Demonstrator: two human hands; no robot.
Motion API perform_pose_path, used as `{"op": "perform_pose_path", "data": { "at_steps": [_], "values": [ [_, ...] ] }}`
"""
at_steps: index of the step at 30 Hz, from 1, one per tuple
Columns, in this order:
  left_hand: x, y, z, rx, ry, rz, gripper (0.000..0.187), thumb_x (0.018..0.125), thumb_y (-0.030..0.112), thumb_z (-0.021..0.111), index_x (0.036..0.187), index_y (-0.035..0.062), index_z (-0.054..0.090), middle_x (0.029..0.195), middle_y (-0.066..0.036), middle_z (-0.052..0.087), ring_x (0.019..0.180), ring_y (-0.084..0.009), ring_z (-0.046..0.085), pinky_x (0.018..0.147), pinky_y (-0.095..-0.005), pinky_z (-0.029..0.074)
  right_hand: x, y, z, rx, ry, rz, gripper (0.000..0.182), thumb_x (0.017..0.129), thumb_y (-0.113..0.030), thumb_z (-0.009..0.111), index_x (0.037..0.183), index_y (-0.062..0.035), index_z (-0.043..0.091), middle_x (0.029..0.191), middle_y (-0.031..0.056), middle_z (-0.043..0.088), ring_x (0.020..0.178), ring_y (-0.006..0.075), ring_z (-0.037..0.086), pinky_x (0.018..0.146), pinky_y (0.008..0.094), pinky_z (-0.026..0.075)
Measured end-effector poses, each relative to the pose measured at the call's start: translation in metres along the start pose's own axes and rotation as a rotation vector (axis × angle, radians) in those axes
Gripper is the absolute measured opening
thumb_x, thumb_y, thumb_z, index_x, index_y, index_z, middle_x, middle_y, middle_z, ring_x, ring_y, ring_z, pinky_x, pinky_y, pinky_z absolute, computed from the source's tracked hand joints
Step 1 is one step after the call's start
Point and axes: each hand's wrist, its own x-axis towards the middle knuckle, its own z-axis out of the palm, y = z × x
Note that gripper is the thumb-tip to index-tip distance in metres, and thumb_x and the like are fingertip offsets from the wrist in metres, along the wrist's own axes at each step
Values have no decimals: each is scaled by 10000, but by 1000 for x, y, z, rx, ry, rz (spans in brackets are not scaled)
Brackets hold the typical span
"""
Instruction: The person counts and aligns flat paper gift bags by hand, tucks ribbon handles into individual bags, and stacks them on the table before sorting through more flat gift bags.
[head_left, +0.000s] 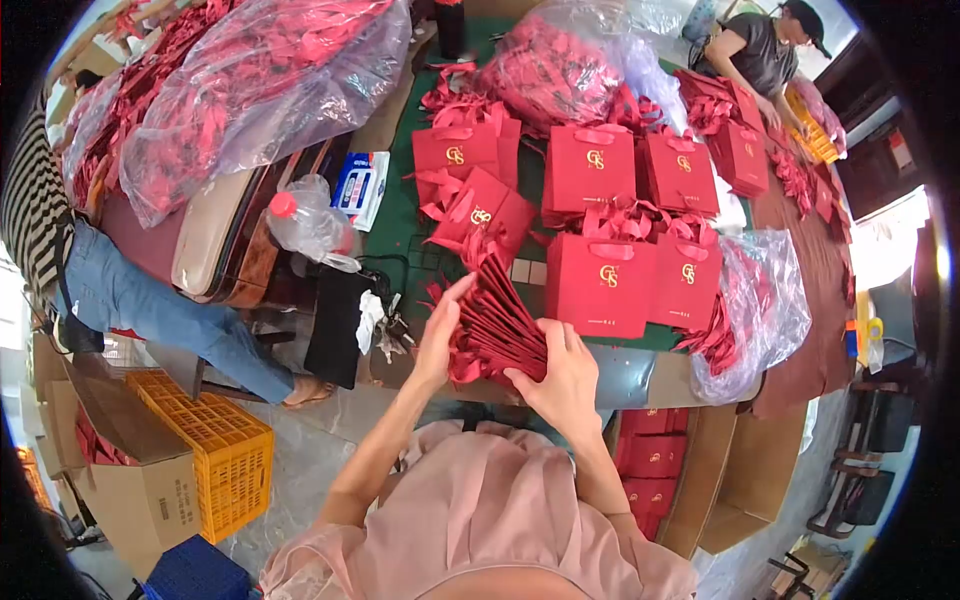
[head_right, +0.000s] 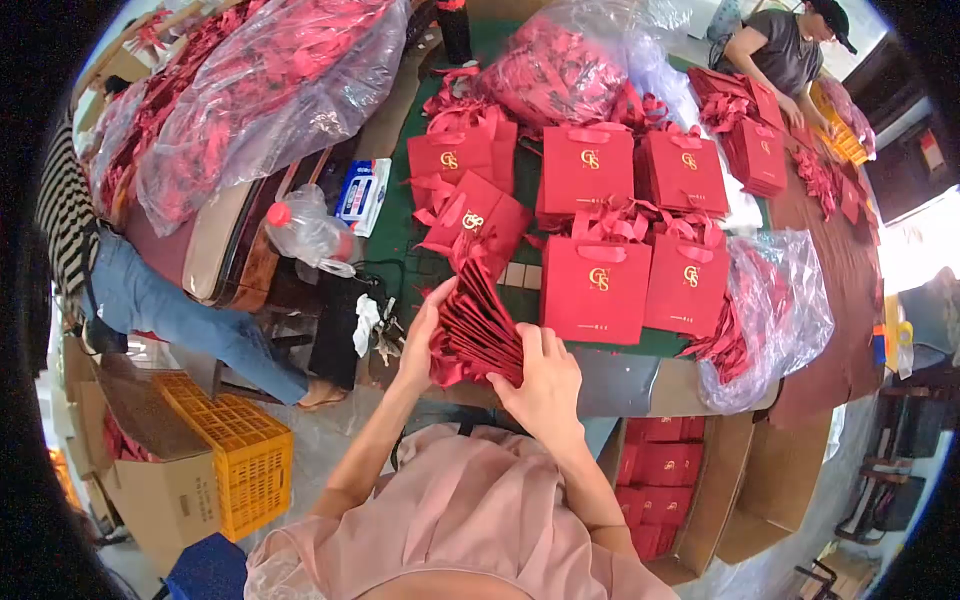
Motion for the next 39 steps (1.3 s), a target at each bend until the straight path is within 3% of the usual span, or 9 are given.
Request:
{"op": "perform_pose_path", "data": {
  "at_steps": [6,9,10,12,15,20,27,32,39],
  "values": [
    [-9,-19,-9,223,41,95,549,1063,350,395,1486,1,388,1507,-122,421,1411,-212,359,1181,-342,226,-4,6,2,5,-26,32,663,605,-188,879,1154,-27,544,1026,158,633,931,377,632,819,435,509],
    [-23,-8,-6,447,321,304,420,957,145,621,1335,-1,513,1329,-131,514,1236,-220,487,1082,-333,373,-5,9,2,33,-24,30,649,610,-190,876,1144,-25,545,1018,160,632,925,380,631,803,436,507],
    [-28,-2,-9,582,405,395,353,863,61,717,1190,15,591,1228,-125,524,1101,-209,533,964,-309,463,-4,7,0,33,-29,36,646,611,-189,875,1142,-25,545,1012,160,631,922,380,631,798,436,506],
    [-39,12,-12,818,388,458,333,810,54,768,1114,39,635,1181,-116,521,1031,-201,556,862,-288,507,-4,8,2,44,-30,49,640,614,-188,873,1139,-24,545,1003,158,626,918,379,627,791,433,500],
    [-44,20,-9,799,299,394,332,742,47,826,1039,55,679,1108,-102,524,996,-189,567,781,-286,522,-4,7,1,38,-43,54,641,614,-189,873,1139,-25,545,1007,156,623,924,376,625,797,432,499],
    [-37,20,-6,949,235,384,200,744,163,827,926,122,756,996,-69,622,947,-255,566,844,-369,424,-4,7,1,39,-46,69,638,615,-190,872,1137,-24,545,1015,154,622,931,376,624,805,434,499],
    [-45,25,-8,1008,183,362,104,820,39,734,889,50,657,966,-95,647,911,-226,591,861,-344,411,-4,6,2,54,-52,67,631,613,-185,872,1127,-17,545,1012,158,621,930,383,620,823,435,499],
    [-53,7,-4,773,297,324,89,875,-11,636,920,29,569,965,-108,651,837,-187,590,797,-323,447,-3,8,3,49,-47,48,640,613,-193,867,1140,-26,544,996,146,607,908,360,616,786,424,491],
    [-50,24,6,860,305,172,132,834,55,703,915,60,599,852,-63,640,789,-210,580,773,-351,426,-2,5,0,43,-73,72,614,619,-185,870,1110,-20,541,1000,163,614,923,392,613,804,439,493]
  ]
}}
